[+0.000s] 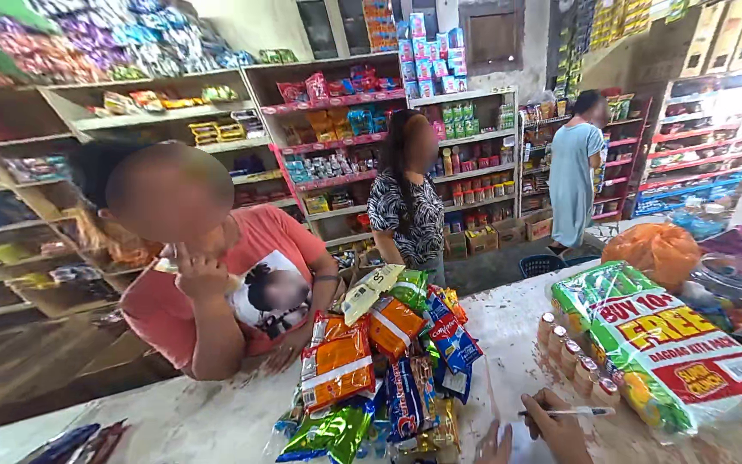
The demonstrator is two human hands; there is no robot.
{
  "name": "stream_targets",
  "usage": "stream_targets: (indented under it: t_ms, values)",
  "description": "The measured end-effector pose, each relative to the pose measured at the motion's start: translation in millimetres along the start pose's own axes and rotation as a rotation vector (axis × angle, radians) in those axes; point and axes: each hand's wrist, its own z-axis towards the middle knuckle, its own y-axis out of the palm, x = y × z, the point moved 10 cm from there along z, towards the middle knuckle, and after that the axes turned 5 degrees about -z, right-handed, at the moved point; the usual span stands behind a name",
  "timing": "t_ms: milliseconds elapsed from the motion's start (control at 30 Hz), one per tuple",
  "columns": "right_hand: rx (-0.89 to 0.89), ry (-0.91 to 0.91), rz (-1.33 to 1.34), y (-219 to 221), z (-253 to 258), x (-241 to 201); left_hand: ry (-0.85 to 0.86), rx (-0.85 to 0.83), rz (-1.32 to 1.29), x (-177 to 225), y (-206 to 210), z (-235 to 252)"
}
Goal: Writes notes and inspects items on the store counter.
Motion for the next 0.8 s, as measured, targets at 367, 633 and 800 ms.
stream_targets:
  t_ms: [367, 633, 800]
  values:
    - [0.027, -0.302, -0.538, -65.1, -55.9, 0.0, 0.116, 0.13, 0.153, -90.5, 45.4, 61.7]
    - [0.019, -0.376, -0.562, -54.8, -66.9, -12.7, 0.15, 0.075, 0.081, -75.7, 34.6, 57.7]
    - [0.025, -0.369, -0.51, -55.5, -66.1, -8.0, 0.047, -0.083, 0.077, -73.0, 26.9, 51.9]
